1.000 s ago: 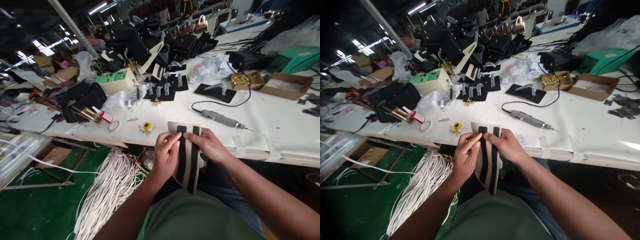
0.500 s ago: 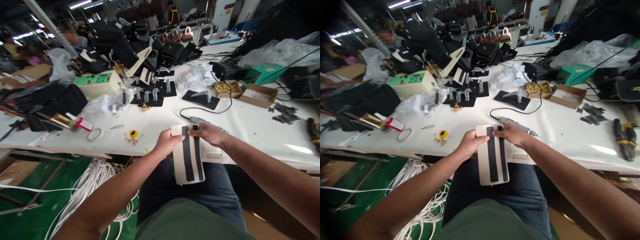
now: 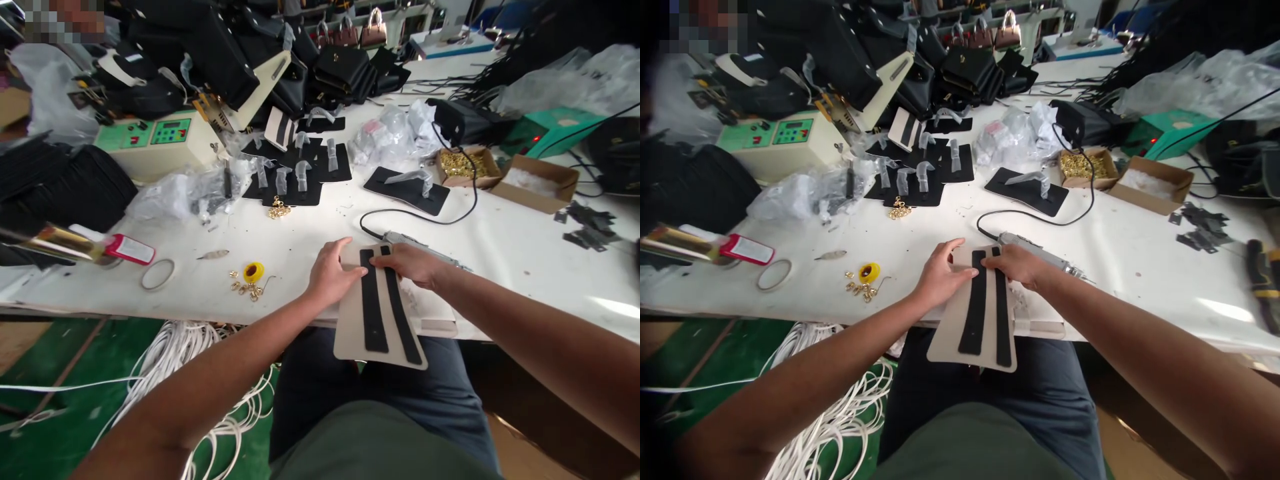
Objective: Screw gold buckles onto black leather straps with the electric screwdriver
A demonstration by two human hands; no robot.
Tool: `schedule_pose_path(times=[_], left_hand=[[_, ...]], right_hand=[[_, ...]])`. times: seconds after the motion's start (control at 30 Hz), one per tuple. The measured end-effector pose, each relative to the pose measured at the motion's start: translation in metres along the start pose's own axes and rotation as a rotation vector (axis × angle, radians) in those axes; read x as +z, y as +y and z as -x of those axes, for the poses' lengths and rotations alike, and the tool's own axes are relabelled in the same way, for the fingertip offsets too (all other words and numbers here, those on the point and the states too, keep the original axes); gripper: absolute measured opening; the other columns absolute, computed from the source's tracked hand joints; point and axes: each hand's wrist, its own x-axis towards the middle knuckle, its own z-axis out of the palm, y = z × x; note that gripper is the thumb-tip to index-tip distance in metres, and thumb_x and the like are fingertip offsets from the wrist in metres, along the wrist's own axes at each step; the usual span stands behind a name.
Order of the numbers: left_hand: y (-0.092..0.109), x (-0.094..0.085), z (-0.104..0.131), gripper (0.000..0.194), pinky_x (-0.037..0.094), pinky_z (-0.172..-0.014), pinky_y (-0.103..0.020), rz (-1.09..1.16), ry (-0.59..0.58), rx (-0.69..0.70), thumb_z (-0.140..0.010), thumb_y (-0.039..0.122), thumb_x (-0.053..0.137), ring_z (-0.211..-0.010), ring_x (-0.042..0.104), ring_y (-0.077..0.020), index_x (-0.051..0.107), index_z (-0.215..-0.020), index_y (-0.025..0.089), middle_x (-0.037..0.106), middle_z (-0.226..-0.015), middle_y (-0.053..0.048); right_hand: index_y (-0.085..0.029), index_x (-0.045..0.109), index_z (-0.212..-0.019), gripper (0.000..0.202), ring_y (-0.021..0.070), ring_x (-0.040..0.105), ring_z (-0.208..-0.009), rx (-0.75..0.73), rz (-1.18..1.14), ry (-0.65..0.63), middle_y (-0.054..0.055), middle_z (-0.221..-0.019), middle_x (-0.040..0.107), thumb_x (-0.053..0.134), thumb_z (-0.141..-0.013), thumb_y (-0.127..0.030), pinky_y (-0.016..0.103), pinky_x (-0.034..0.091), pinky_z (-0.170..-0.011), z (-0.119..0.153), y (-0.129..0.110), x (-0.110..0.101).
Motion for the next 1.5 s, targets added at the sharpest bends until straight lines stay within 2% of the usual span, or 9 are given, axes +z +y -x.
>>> schedule_pose_path(times=[0.13,0.33,0.43,0.53,0.7,0.93,1.1,1.2,1.5], left_hand=[[-0.009,0.006,-0.007,0.065,0.055,-0.099,-0.046,0.039,-0.019,0.027,-0.076,0.031,0.086,-0.107,0.067,-0.0270,0.062,-0.137,0.023,0.067,-0.131,-0.010],[-0.007,0.008,-0.010,0.062,0.050,-0.113,-0.049,0.120,-0.026,0.065,-0.078,0.022,0.084,-0.129,0.062,-0.0303,0.061,-0.136,0.021,0.064,-0.137,-0.012],[0.004,0.000,0.007,0.060,0.049,-0.116,-0.047,0.147,-0.012,0.089,-0.079,0.018,0.082,-0.131,0.062,-0.0286,0.061,-0.135,0.021,0.065,-0.136,-0.011],[0.014,-0.008,0.037,0.058,0.049,-0.117,-0.044,0.154,-0.016,0.159,-0.080,0.014,0.081,-0.129,0.063,-0.0259,0.062,-0.133,0.022,0.066,-0.134,-0.009],[0.015,-0.007,0.073,0.057,0.051,-0.115,-0.044,0.127,-0.014,0.233,-0.081,0.010,0.080,-0.127,0.063,-0.0247,0.061,-0.134,0.022,0.066,-0.131,-0.009],[0.007,0.000,0.069,0.039,0.052,-0.113,-0.049,0.058,0.031,0.301,-0.078,0.012,0.085,-0.125,0.064,-0.0273,0.067,-0.112,0.021,0.065,-0.125,-0.010],[0.005,-0.002,0.090,0.036,0.055,-0.108,-0.045,0.085,-0.060,0.335,-0.080,0.014,0.085,-0.122,0.065,-0.0260,0.068,-0.110,0.022,0.065,-0.124,-0.011],[0.001,0.002,0.096,0.036,0.055,-0.107,-0.046,0.051,-0.066,0.330,-0.078,0.014,0.087,-0.120,0.066,-0.0269,0.069,-0.109,0.021,0.067,-0.121,-0.010],[-0.008,0.012,0.080,0.029,0.053,-0.109,-0.050,-0.061,-0.060,0.303,-0.077,0.020,0.089,-0.122,0.064,-0.0292,0.076,-0.103,0.024,0.069,-0.122,-0.009]], right_hand=[[-0.017,0.068,-0.072,0.021,0.0151,0.055,-0.055,0.029,-0.021,0.026,0.004,-0.063,0.064,0.077,-0.080,-0.035,0.025,0.036,-0.045,-0.006,-0.003,0.000],[-0.018,0.066,-0.074,0.023,0.0144,0.052,-0.052,0.102,-0.100,0.062,0.003,-0.059,0.063,0.083,-0.072,-0.034,0.025,0.034,-0.042,-0.007,-0.007,0.002],[-0.018,0.066,-0.071,0.024,0.0128,0.051,-0.049,0.125,-0.168,0.004,0.003,-0.058,0.063,0.081,-0.073,-0.036,0.025,0.033,-0.042,0.011,-0.007,0.010],[-0.017,0.066,-0.066,0.026,0.0131,0.053,-0.048,0.136,-0.202,-0.039,0.003,-0.058,0.064,0.081,-0.073,-0.037,0.025,0.034,-0.043,0.037,-0.001,0.023],[-0.015,0.071,-0.077,0.024,0.0149,0.057,-0.052,0.128,-0.227,-0.038,0.005,-0.066,0.070,0.078,-0.076,-0.038,0.027,0.037,-0.045,0.065,0.020,0.043],[-0.017,0.073,-0.082,0.019,0.0170,0.061,-0.059,0.090,-0.212,0.096,0.004,-0.072,0.072,0.079,-0.074,-0.033,0.027,0.041,-0.049,0.065,0.024,0.048],[-0.018,0.068,-0.076,0.020,0.0148,0.055,-0.052,0.127,-0.235,0.000,0.001,-0.060,0.064,0.078,-0.074,-0.036,0.026,0.036,-0.045,0.084,0.031,0.057],[-0.019,0.065,-0.073,0.021,0.0132,0.050,-0.047,0.127,-0.176,0.013,-0.002,-0.055,0.057,0.076,-0.075,-0.037,0.026,0.032,-0.043,0.087,0.038,0.061],[-0.020,0.063,-0.067,0.019,0.0140,0.051,-0.056,0.059,0.113,0.082,-0.001,-0.060,0.059,0.070,-0.076,-0.035,0.026,0.035,-0.050,0.070,0.030,0.054]])
